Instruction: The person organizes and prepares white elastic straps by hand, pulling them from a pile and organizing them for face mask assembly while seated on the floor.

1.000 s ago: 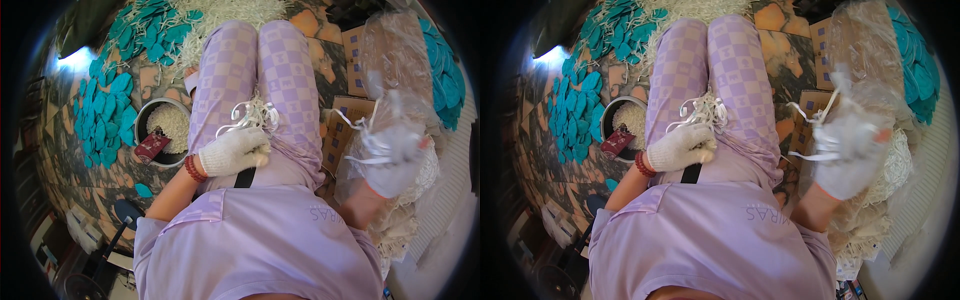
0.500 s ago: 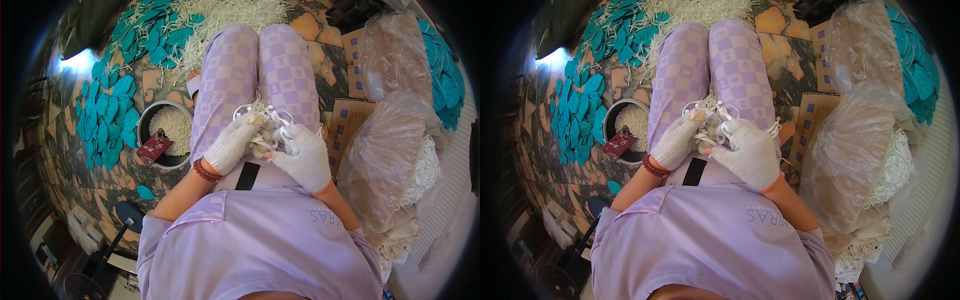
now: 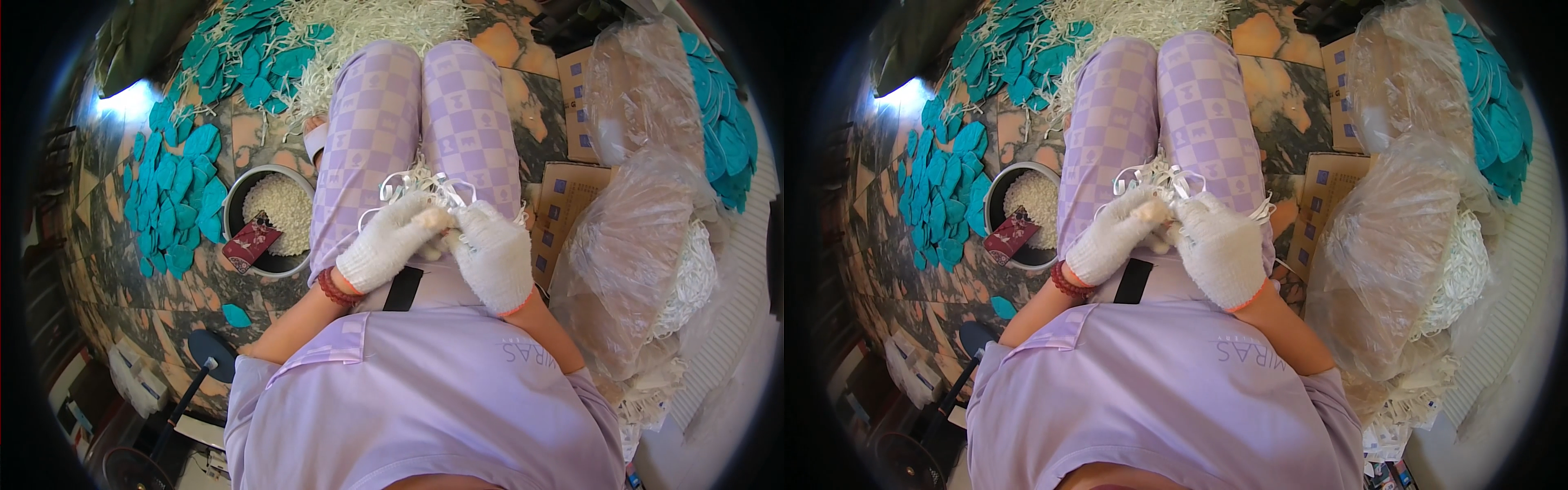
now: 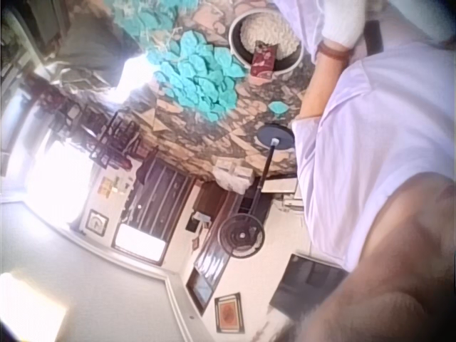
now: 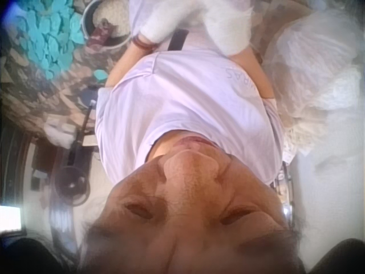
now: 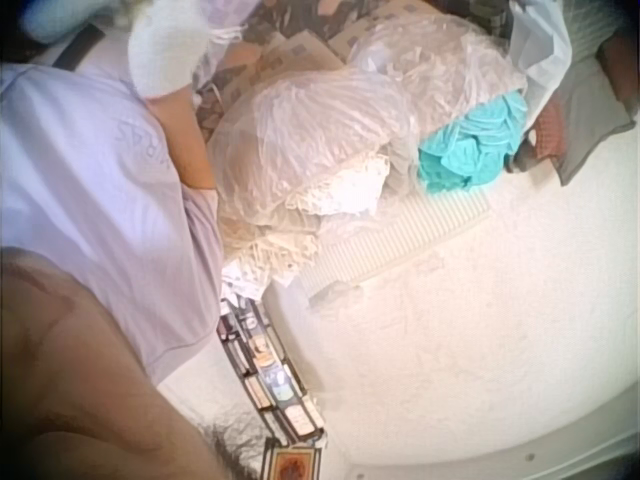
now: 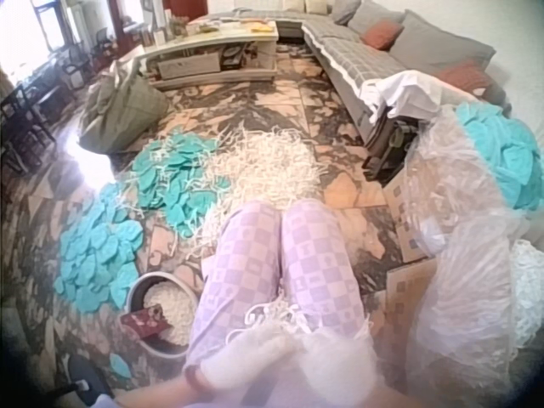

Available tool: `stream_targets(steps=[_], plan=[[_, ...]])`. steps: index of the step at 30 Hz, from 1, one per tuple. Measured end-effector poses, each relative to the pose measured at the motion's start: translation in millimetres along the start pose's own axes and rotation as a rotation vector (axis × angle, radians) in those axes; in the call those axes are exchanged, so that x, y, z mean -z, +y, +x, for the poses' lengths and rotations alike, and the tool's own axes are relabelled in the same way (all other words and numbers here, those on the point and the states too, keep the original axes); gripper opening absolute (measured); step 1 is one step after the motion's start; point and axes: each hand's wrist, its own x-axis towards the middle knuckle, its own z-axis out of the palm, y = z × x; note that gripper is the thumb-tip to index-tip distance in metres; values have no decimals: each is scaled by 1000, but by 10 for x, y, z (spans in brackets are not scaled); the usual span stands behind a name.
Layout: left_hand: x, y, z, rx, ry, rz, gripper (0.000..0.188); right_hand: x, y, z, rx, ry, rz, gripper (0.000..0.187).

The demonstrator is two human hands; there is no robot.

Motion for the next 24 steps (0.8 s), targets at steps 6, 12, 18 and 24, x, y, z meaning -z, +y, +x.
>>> stream_targets(steps=[6, 12, 18, 24], plan=[[-11, -47, 19, -396, 150, 691, 16, 41, 89, 4, -62, -10, 49, 16], [13, -67, 0, -407, 90, 579, 18, 65, 281, -76, -210, -135, 617, 12], [12, -38, -108, -289, -204, 370, 23, 375, 106, -1, -548, 58, 1528, 22], [-57, 33, -242, -257, -177, 432, 29, 393, 301, -14, -572, 197, 1774, 25]])
